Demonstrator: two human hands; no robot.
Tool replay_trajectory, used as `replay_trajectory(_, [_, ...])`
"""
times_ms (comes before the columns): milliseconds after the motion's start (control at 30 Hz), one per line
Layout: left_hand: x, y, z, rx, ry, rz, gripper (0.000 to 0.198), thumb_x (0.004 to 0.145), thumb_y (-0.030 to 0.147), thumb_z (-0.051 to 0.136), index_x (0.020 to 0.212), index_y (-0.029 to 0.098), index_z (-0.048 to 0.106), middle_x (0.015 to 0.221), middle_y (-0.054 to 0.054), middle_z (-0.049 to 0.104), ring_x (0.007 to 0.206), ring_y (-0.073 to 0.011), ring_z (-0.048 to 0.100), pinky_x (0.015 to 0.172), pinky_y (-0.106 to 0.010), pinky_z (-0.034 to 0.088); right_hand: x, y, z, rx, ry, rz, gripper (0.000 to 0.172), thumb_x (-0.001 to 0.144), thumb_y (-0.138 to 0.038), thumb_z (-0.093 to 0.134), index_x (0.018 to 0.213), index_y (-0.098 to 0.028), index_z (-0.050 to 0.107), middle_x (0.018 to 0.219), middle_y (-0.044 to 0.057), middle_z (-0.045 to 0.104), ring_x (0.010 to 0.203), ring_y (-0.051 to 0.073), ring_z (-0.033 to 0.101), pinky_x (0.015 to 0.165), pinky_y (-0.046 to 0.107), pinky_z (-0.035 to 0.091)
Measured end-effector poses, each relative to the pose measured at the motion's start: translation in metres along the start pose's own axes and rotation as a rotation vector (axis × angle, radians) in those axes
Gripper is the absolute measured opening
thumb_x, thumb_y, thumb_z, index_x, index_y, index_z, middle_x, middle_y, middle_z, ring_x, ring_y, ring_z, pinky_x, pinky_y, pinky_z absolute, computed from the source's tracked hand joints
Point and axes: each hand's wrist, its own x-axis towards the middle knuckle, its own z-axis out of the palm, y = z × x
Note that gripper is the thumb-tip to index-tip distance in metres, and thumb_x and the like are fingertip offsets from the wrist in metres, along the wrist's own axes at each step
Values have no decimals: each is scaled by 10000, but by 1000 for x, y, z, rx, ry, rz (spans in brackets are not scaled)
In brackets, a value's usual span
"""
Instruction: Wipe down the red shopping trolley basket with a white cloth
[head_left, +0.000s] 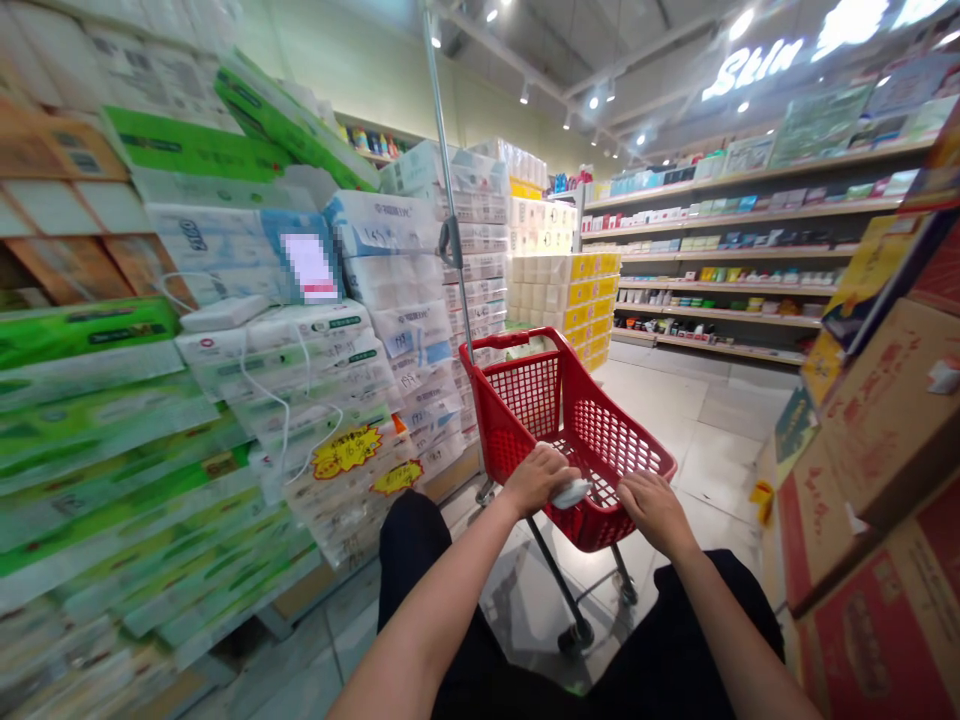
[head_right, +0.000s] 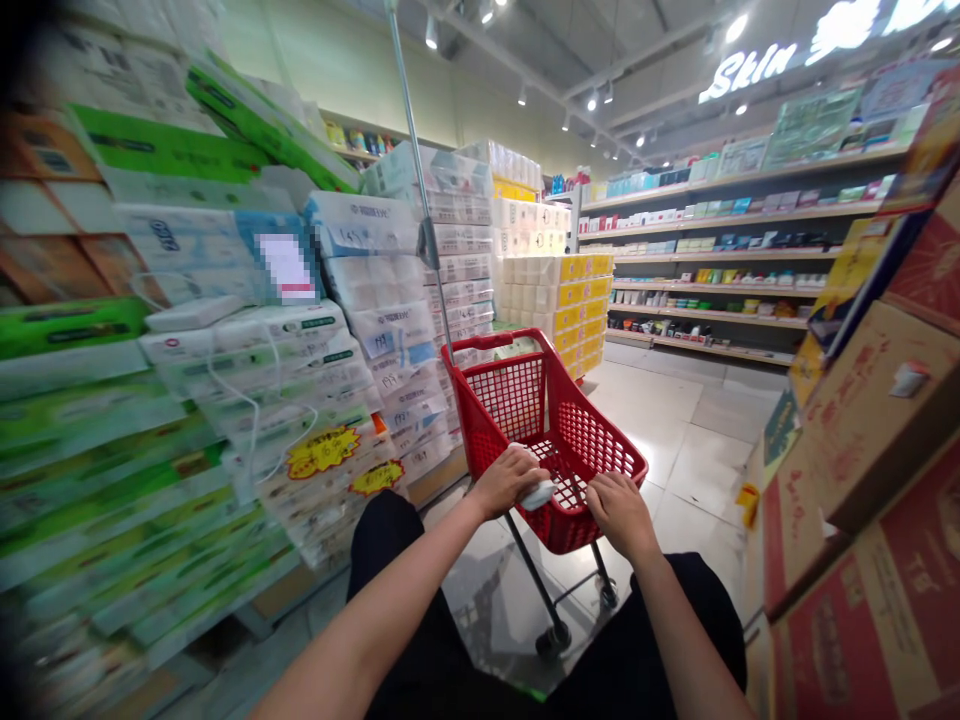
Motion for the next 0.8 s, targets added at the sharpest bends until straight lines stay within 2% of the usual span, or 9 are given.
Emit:
replay_trajectory(167, [2,12,6,13,17,-23,255,970,304,434,1190,245,549,1072,-48,558,1063,-200,449,1013,-409,334,0,-43,0,-29,-32,-10,329,967,-362,379,786,-230,620,810,15,660,807,163,561,770,313,331])
replay_trajectory(267, [4,17,10,23,-2,-13,270,971,306,429,1208,241,541,1068,-50,565,1045,-206,458,993,-399,341,-5,-54,4,-49,-34,15,361,977,-370,364,768,-212,613,749,17,646,735,152,551,739,304,315])
replay_trajectory(333, [5,14,9,29,-31,16,286,976,307,418,1235,254,527,1076,-42,570,1049,-204,468,997,-394,332,-9,-51,6,-55,-25,-4,377,975,-389,380,735,-204,603,727,21,638,717,148,545,733,299,310])
replay_trajectory(433, [2,-1,3,39,-75,48,295,977,292,427,1259,279,513,1095,-28,576,1058,-189,477,993,-368,331,-13,-40,7,-72,11,-45,389,966,-416,415,700,-196,594,688,26,618,694,146,533,720,292,310])
replay_trajectory(633, [-13,-41,-19,114,-78,-85,251,982,276,418,1194,270,550,1060,-29,575,1001,-175,493,968,-352,340,-17,-27,10,-68,38,-72,374,967,-394,435,695,-193,595,682,17,608,697,138,536,735,284,328])
replay_trajectory(700, [-14,-44,-21,140,-83,-100,246,979,253,418,1189,271,547,1048,-27,574,978,-174,493,962,-355,338,-16,-24,8,-61,26,-69,379,968,-397,430,692,-195,593,682,15,611,700,139,541,737,284,336])
replay_trajectory(800, [-10,-38,-17,188,-80,-141,245,976,233,410,1179,273,542,1009,-28,570,958,-182,489,952,-368,336,-14,-20,1,-48,-1,-60,358,973,-406,411,750,-205,607,737,19,637,740,148,559,753,289,354])
